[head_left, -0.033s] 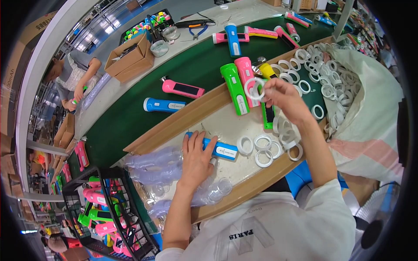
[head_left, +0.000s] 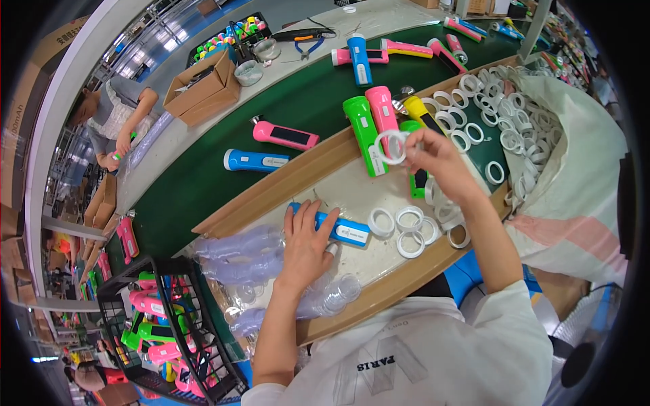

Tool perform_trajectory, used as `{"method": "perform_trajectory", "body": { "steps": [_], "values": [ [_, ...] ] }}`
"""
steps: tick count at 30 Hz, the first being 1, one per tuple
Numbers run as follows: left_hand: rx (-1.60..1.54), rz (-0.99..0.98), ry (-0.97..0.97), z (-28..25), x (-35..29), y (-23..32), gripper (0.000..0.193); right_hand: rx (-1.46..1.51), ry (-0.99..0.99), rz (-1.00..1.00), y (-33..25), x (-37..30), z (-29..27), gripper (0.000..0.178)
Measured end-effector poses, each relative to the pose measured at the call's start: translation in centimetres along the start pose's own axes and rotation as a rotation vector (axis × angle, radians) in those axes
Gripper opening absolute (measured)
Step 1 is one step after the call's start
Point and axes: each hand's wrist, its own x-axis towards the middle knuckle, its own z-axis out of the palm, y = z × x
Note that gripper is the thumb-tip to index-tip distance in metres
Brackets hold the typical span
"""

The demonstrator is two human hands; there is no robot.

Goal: Assembling flashlight bodies by attaching plastic rings and internal components at an industrial workstation.

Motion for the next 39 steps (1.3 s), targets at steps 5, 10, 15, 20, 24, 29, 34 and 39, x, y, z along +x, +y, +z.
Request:
{"method": "perform_trajectory", "body": {
  "steps": [5,10,15,20,24,29,34,39],
  "values": [
    [-0.013,-0.002,0.005,0.2,0.3,-0.4,0.067,-1.119,-0.162,-0.659,3.3,-2.1,4.8,0.037],
    [-0.085,-0.09,0.358,0.4,-0.5,-2.3,0.052,-0.732,0.013,-0.472,1.9,-2.9,7.1,0.043],
    [0.161,-0.348,0.27,-1.7,-0.9,-3.5,0.029,-0.279,-0.053,-0.295,1.4,-3.6,9.5,0.019],
    [0.365,-0.274,0.131,0.9,-1.6,-4.3,0.049,-0.181,-0.076,-0.425,3.1,-3.3,11.1,0.014],
    [0.217,-0.252,0.058,1.2,-1.6,-5.5,0.055,0.01,-0.089,-0.251,4.0,-3.2,11.0,0.012],
    [0.116,-0.163,0.156,-0.4,-0.9,-3.9,0.06,0.643,-0.217,0.105,5.0,-2.7,10.5,0.019],
    [0.213,-0.213,0.486,-3.7,-0.6,-3.8,0.052,0.823,-0.16,0.243,4.0,-2.7,10.6,0.023],
    [0.201,-0.226,0.29,-4.0,0.4,-3.7,0.051,0.866,-0.205,0.303,4.8,-2.6,10.5,0.025]
  ]
}}
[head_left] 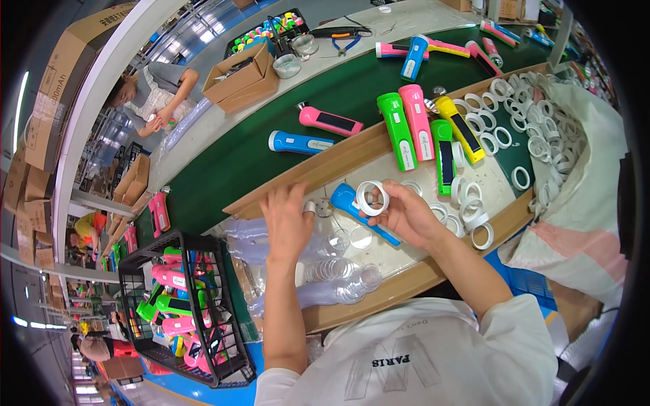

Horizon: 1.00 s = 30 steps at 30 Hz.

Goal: Assembling flashlight bodies by attaching plastic rings and internal components at an industrial workstation.

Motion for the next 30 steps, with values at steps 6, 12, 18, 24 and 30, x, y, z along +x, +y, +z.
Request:
{"method": "perform_trajectory", "body": {
  "steps": [6,12,18,24,30],
  "values": [
    [0.008,-0.026,-0.431,3.6,0.0,-1.8,0.05,0.053,0.023,-0.02,-0.2,0.1,-0.4,0.029],
    [-0.073,0.025,-0.125,3.2,1.4,-1.5,0.044,0.037,0.056,0.029,0.1,0.0,-0.4,0.031],
    [0.347,-0.111,-0.414,2.9,0.9,-2.5,0.027,0.018,0.05,0.052,0.2,0.2,-0.5,0.032],
    [0.092,-0.051,-0.294,3.2,-0.4,-3.8,0.018,0.047,0.057,0.098,0.4,0.1,-0.1,0.03],
    [0.01,-0.146,-0.404,3.4,-1.0,-3.7,0.014,0.025,0.079,0.102,0.2,0.0,0.2,0.03]
  ]
}}
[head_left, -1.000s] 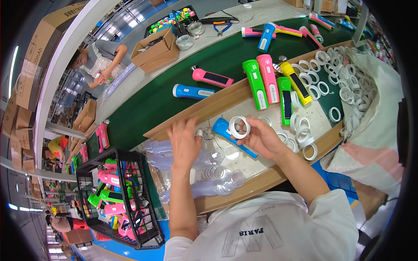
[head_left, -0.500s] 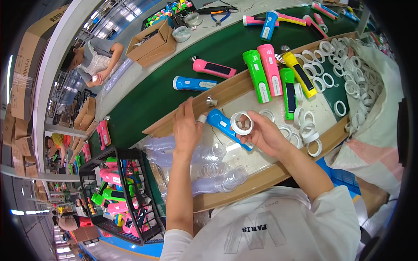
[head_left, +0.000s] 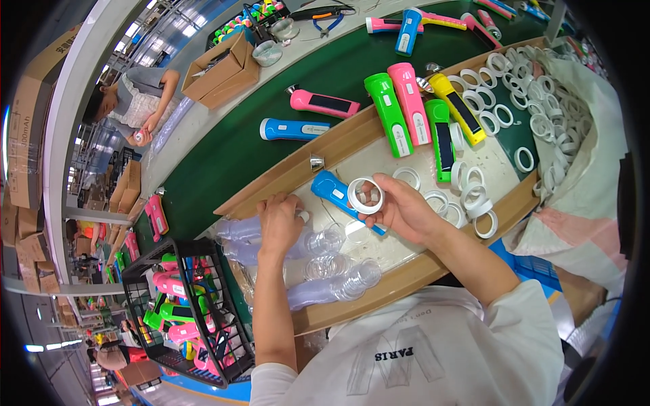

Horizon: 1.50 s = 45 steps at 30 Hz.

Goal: Assembling flashlight bodies by attaching plastic rings and internal components at an industrial workstation.

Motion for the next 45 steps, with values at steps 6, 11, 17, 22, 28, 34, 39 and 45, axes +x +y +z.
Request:
{"method": "perform_trajectory", "body": {
  "steps": [6,11,17,22,28,34,39,45],
  "values": [
    [-0.417,-0.045,0.139,-1.2,0.2,1.0,0.014,-0.058,-0.018,-0.014,0.2,-0.1,-0.2,0.032],
    [-0.424,-0.146,0.089,-2.1,-0.1,0.5,0.011,-0.055,-0.039,-0.005,0.2,0.0,-0.2,0.033],
    [-0.747,-0.19,0.056,-3.6,-0.4,0.8,0.009,-0.025,-0.002,0.005,0.1,-0.1,0.2,0.033],
    [-1.345,-0.058,-0.042,-3.8,1.4,6.5,0.005,0.046,-0.029,0.04,0.9,0.3,-0.4,0.038],
    [-1.214,0.009,-0.166,-2.6,6.4,10.9,0.023,0.176,-0.021,-0.005,-0.1,0.2,-0.6,0.048],
    [-0.496,0.124,0.183,1.0,14.9,9.4,0.032,0.242,-0.011,-0.086,-1.4,0.1,-0.7,0.042],
    [0.043,-0.048,-0.115,1.6,21.3,10.8,0.046,0.277,0.027,-0.072,-1.7,0.2,-1.1,0.043],
    [0.047,-0.057,-0.127,2.2,23.0,10.6,0.042,0.281,0.07,-0.101,-2.0,0.1,-1.3,0.042]
  ]
}}
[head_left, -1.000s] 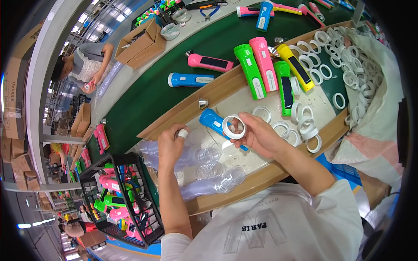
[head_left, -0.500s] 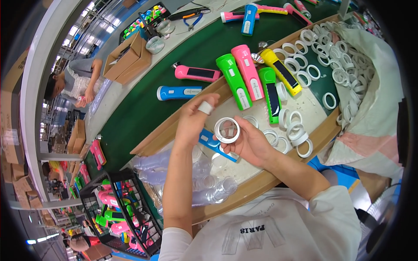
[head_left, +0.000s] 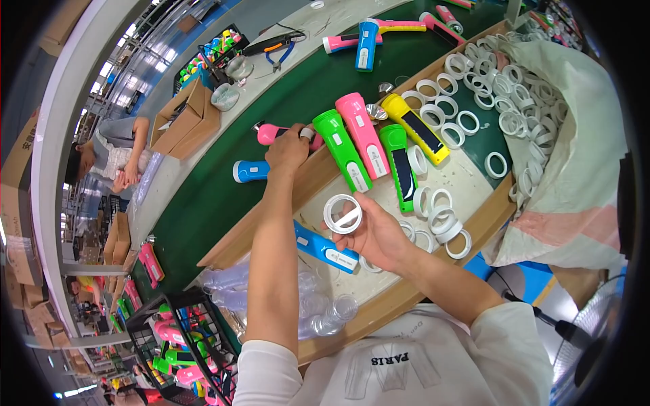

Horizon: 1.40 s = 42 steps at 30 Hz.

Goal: Assembling flashlight bodies by attaching plastic rings and internal components at an industrial workstation.

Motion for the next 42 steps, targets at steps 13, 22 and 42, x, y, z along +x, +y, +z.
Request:
{"method": "perform_trajectory", "body": {
  "steps": [13,22,42],
  "values": [
    [-1.003,0.347,-0.059,-7.9,-21.3,-4.9,0.024,0.023,0.014,-0.157,-1.4,0.1,-0.3,0.042],
    [-0.567,0.634,-0.006,-9.9,-28.4,-3.7,0.029,-0.102,0.025,-0.23,-0.5,-0.3,0.5,0.036],
    [-0.06,0.591,0.336,-7.1,-33.0,-2.3,0.044,-0.486,-0.181,-0.258,1.2,-2.4,1.6,0.045]
  ]
}}
